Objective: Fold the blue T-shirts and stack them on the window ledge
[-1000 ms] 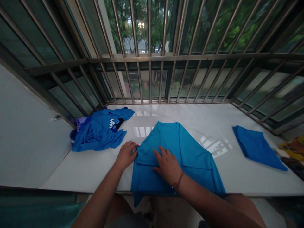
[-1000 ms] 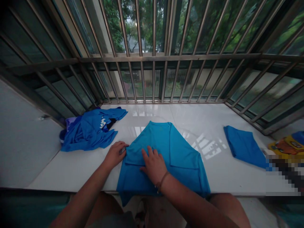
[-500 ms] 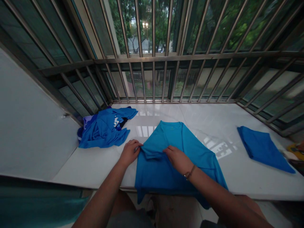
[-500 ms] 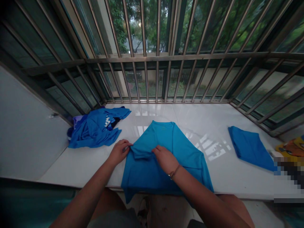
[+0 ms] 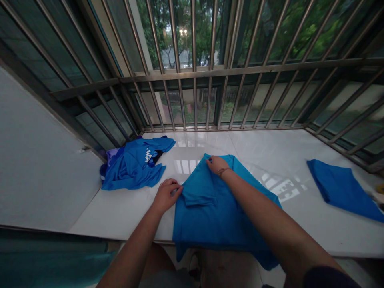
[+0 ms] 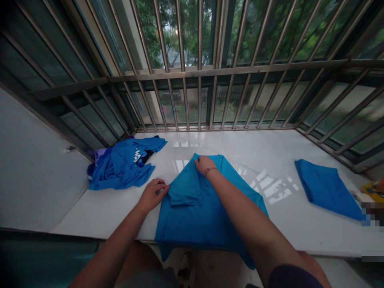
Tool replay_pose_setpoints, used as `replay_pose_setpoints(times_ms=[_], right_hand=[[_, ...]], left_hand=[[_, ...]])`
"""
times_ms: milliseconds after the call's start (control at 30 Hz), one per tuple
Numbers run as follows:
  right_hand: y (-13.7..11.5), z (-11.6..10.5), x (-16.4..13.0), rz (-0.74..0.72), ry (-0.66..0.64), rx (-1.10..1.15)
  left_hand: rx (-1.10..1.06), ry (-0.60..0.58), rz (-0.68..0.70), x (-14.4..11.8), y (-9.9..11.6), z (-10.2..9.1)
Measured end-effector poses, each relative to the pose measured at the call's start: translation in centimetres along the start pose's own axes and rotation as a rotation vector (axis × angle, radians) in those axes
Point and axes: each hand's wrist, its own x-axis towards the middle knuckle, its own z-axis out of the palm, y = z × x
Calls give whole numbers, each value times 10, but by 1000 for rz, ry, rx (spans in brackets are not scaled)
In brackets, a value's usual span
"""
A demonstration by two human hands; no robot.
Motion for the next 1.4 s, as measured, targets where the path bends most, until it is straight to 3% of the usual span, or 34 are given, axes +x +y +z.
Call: replay_pose_setpoints(times_ms=[167,300,400,500,600,667,767,900,1100,1200,1300,1400], right_hand=[[-18,8,39,-39,-27,11],[-26,3,37,-23,19,0],[-30,-4,3,-96,66,-6],[-34,-2,-58,-346,19,-6],[-42,13,-119,-633,-21,-54],[-49,27,-144,-705,-35,-109],[-61,43,-151,-618,-88,-55],[-65,47,-122,-372,-120,178],[-52,42,-90,-190,-89,274],[-47,42,-104,-221,-76,317],[-46,46,-129,-373,-84,308],[-48,52,-149,-551,-40,162]], left_hand=[[-11,16,-13,0,0,2],[-17,34,-8,-1,-2,4],[-13,44,-25,-1,-3,4],[-10,37,-30,-1,-3,5],[-6,34,-19,0,-3,4],[1,41,-15,0,-2,4],[8,46,-15,0,0,3],[10,20,-16,1,2,0],[25,21,-47,1,1,2],[21,15,-54,1,2,2],[25,2,-58,1,2,2],[31,3,-55,1,0,2]])
